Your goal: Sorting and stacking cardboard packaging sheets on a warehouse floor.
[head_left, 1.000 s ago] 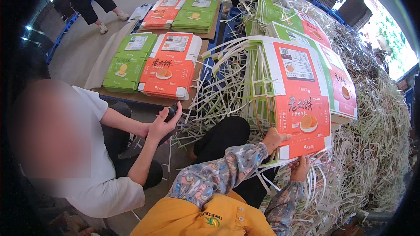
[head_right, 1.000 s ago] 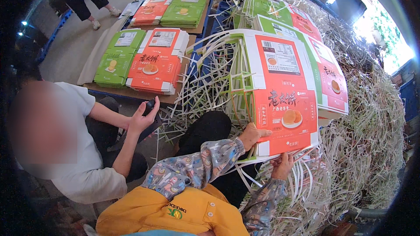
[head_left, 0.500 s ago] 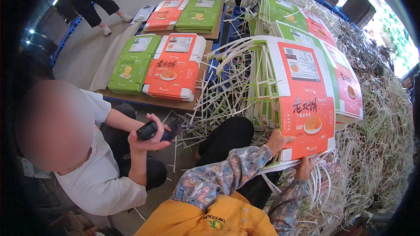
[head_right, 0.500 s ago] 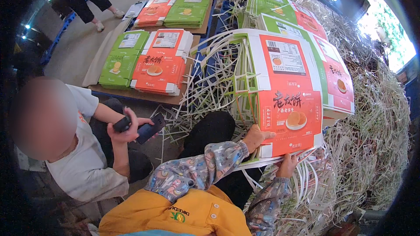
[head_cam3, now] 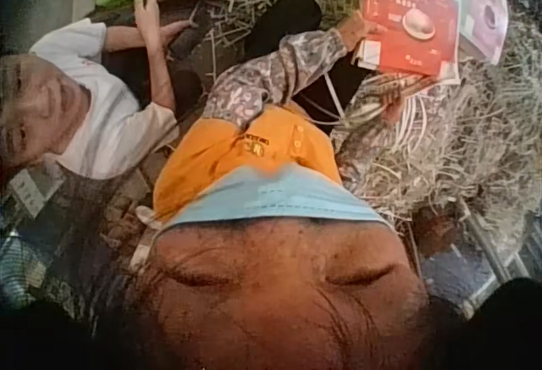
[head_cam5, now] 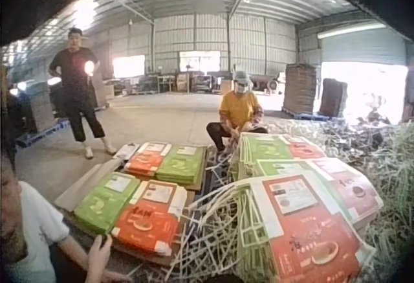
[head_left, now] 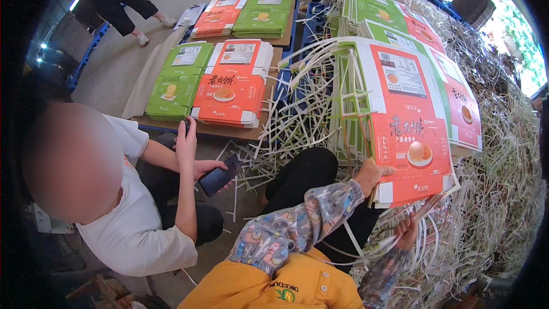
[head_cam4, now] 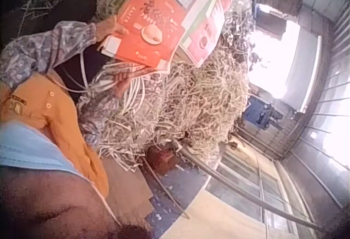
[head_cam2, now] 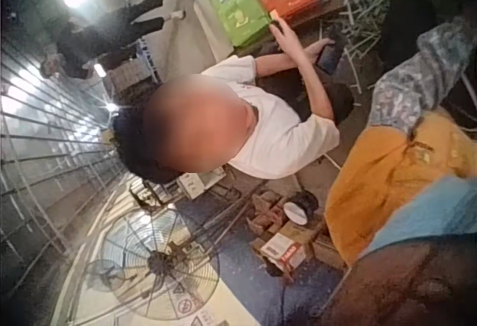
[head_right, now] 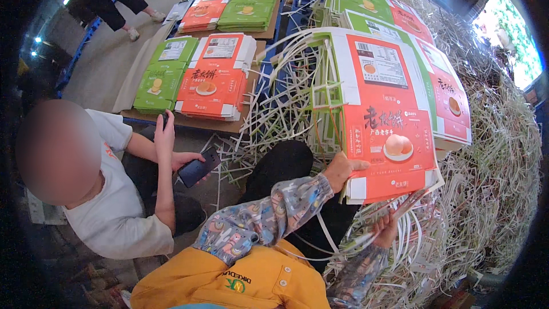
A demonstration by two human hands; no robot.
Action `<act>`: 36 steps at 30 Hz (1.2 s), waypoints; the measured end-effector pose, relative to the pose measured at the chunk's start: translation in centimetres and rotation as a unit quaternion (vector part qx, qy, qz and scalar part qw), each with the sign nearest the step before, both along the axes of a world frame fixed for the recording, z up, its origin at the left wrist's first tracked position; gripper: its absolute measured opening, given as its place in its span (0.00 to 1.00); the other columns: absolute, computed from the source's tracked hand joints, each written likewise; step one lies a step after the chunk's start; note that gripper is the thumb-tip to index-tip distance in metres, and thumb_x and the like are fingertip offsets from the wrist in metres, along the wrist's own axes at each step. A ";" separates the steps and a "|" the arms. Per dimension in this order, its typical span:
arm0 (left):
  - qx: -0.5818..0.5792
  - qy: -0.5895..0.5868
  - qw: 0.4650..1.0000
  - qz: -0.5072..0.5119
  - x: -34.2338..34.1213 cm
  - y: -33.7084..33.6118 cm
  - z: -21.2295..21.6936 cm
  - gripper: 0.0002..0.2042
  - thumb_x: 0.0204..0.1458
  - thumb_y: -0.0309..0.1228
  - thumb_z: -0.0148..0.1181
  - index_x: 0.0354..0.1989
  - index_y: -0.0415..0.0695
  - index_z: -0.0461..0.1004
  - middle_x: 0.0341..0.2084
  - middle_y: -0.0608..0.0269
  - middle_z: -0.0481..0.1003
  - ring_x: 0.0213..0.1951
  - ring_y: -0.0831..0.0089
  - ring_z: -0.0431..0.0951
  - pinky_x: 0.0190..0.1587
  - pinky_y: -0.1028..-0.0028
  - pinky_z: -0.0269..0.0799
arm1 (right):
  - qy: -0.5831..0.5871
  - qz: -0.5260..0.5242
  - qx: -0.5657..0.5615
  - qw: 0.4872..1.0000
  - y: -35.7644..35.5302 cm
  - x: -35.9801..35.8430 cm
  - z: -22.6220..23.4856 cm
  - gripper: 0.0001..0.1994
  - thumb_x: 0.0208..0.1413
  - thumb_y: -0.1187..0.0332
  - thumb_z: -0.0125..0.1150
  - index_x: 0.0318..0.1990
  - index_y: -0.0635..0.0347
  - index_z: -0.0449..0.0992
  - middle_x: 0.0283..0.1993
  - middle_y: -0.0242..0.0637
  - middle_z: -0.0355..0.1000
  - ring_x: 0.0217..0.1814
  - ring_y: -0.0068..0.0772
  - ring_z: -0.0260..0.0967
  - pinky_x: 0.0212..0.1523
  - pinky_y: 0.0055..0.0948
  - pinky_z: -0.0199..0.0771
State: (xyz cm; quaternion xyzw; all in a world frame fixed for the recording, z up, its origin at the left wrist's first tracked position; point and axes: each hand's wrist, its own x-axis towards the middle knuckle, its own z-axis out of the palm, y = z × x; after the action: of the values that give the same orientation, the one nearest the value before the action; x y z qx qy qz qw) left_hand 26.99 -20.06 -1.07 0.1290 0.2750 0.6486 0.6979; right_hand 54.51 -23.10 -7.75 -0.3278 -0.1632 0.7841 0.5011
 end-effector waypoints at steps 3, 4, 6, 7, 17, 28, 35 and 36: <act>-0.025 0.016 0.999 -0.030 -0.8 0.2 0.8 0.16 0.38 0.19 0.57 0.39 0.35 0.67 0.33 0.57 0.73 0.32 0.71 0.74 0.36 0.71 0.71 | -0.447 -0.161 0.098 0.875 -1.1 2.5 2.1 0.10 0.54 0.62 0.47 0.36 0.59 0.66 0.15 0.22 0.50 0.14 0.14 0.45 0.15 0.15 0.48; -0.023 0.016 0.999 -0.037 -0.8 0.1 1.2 0.16 0.38 0.19 0.57 0.39 0.35 0.67 0.33 0.57 0.73 0.32 0.71 0.74 0.36 0.71 0.71 | -0.585 -0.226 0.146 0.765 -0.1 5.2 1.4 0.10 0.54 0.61 0.47 0.34 0.59 0.67 0.15 0.21 0.49 0.15 0.13 0.43 0.15 0.16 0.46; 0.006 -0.035 0.999 -0.029 -1.0 0.0 1.5 0.16 0.38 0.19 0.58 0.39 0.35 0.67 0.33 0.57 0.73 0.32 0.71 0.74 0.36 0.72 0.71 | -0.601 -0.288 0.193 0.720 0.5 8.1 1.3 0.11 0.55 0.61 0.46 0.32 0.59 0.70 0.18 0.21 0.54 0.17 0.12 0.44 0.16 0.15 0.46; 0.006 -0.033 0.999 -0.030 -1.5 -0.2 1.8 0.16 0.38 0.19 0.58 0.39 0.35 0.67 0.33 0.57 0.73 0.32 0.71 0.74 0.36 0.72 0.71 | -0.605 -0.200 0.141 0.758 0.8 9.9 1.2 0.12 0.54 0.61 0.48 0.37 0.61 0.68 0.23 0.25 0.58 0.21 0.13 0.50 0.20 0.15 0.52; -0.039 0.033 0.997 -0.061 -0.7 -0.4 1.3 0.16 0.39 0.20 0.58 0.40 0.36 0.67 0.34 0.57 0.72 0.33 0.72 0.74 0.38 0.72 0.71 | -0.580 -0.194 0.201 0.765 4.1 -0.3 5.1 0.30 0.50 0.60 0.53 0.57 0.62 0.49 0.55 0.42 0.54 0.54 0.31 0.56 0.50 0.31 0.59; -0.045 0.037 0.997 -0.048 -1.4 -1.1 0.9 0.18 0.39 0.19 0.56 0.42 0.36 0.65 0.36 0.56 0.72 0.34 0.69 0.74 0.39 0.70 0.71 | -0.255 -0.102 0.139 0.951 4.0 -1.9 4.6 0.11 0.54 0.65 0.47 0.45 0.55 0.61 0.25 0.27 0.61 0.20 0.18 0.58 0.19 0.17 0.60; -0.001 -0.021 0.993 -0.120 -5.9 -2.0 3.3 0.21 0.38 0.17 0.55 0.45 0.36 0.62 0.38 0.55 0.70 0.36 0.68 0.74 0.40 0.69 0.71 | -0.778 -0.139 0.260 0.555 7.6 17.3 -2.2 0.22 0.58 0.66 0.37 0.60 0.55 0.49 0.54 0.36 0.61 0.46 0.32 0.64 0.38 0.21 0.65; -0.002 -0.010 0.988 -0.155 -6.3 -1.9 3.4 0.21 0.38 0.17 0.55 0.45 0.36 0.63 0.38 0.54 0.70 0.37 0.67 0.74 0.39 0.68 0.72 | -0.731 -0.133 0.288 0.604 8.0 15.6 -1.4 0.22 0.56 0.68 0.39 0.60 0.56 0.49 0.53 0.37 0.61 0.46 0.32 0.63 0.39 0.22 0.64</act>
State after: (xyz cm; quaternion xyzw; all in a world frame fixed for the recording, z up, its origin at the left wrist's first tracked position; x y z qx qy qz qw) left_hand 20.73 -21.96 2.35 0.1619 0.2461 0.5334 0.7929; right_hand 70.08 -15.14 -9.16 -0.6488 -0.6471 0.1196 0.3821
